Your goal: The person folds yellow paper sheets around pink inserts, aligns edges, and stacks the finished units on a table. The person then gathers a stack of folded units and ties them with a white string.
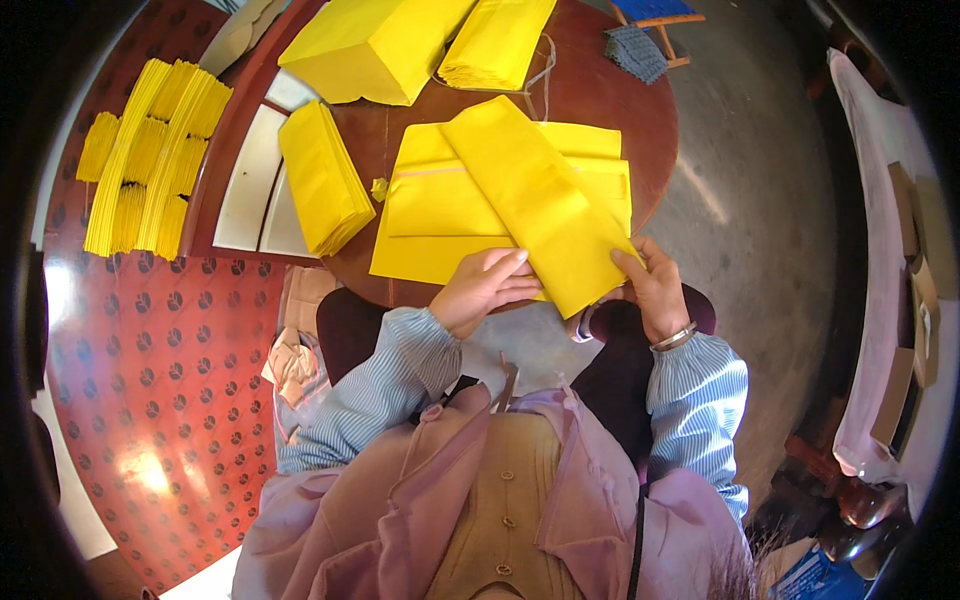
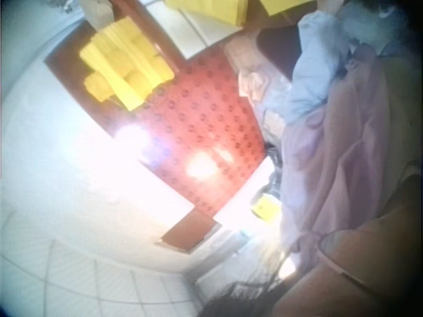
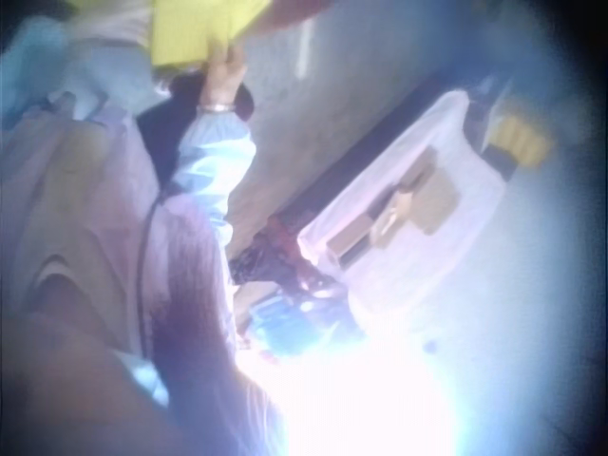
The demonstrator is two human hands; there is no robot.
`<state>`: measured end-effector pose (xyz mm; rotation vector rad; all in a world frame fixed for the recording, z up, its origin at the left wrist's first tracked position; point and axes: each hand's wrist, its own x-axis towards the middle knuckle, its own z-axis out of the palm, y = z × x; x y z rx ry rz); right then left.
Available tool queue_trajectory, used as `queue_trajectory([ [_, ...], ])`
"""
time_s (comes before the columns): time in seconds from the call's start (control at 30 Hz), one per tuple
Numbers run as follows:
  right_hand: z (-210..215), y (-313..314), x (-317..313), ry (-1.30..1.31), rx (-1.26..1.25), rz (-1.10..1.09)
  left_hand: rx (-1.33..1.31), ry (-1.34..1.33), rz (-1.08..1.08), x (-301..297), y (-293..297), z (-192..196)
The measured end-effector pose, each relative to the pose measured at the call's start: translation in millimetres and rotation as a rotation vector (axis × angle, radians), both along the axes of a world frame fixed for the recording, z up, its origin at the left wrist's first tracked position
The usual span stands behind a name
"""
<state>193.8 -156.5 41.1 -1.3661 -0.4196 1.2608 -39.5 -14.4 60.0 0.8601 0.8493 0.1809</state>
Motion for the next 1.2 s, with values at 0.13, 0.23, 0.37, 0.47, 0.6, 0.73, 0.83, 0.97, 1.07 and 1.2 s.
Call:
queue_trajectory([
  [0.13, 12.1, -11.6, 8.8, -0.042, 0.003, 0.082, -0.156, -0.184, 0.182, 33.1, 5.1, -6.1],
  [0.23, 24.0, -29.4, 22.8, -0.029, 0.06, 0.156, -0.223, -0.411, 0.405, 53.6, 25.7, -17.6],
  [0.37, 37.9, -32.4, 50.2, -0.155, 0.018, 0.233, -0.204, -0.456, 0.617, 33.3, 72.6, -24.9],
  [0.47, 43.7, -5.7, 74.7, -0.384, -0.021, 0.321, 0.056, -0.318, 0.659, -22.7, 92.2, -14.8],
  [0.6, 38.6, 52.1, 94.7, -0.53, 0.027, 0.403, 0.354, -0.219, 0.686, -68.6, 85.9, -5.5],
  [0.73, 15.7, 94.8, 98.4, -0.585, -0.037, 0.395, 0.417, 0.11, 0.803, -66.9, 93.1, -17.7],
  [0.83, -6.5, 105.9, 98.3, -0.77, -0.053, 0.356, 0.505, 0.2, 0.772, -65.9, 101.6, -29.2],
  [0.97, -24.9, 107.3, 99.8, -0.851, 0.034, 0.285, 0.515, 0.297, 0.737, -69.9, 106.2, -33.4],
  [1.07, -23.7, 107.7, 98.7, -0.86, 0.002, 0.279, 0.476, 0.321, 0.758, -69.1, 107.8, -29.9],
  [1.2, -9.7, 109.5, 93.8, -0.92, -0.088, 0.294, 0.429, 0.333, 0.787, -63.0, 106.6, -24.2],
])
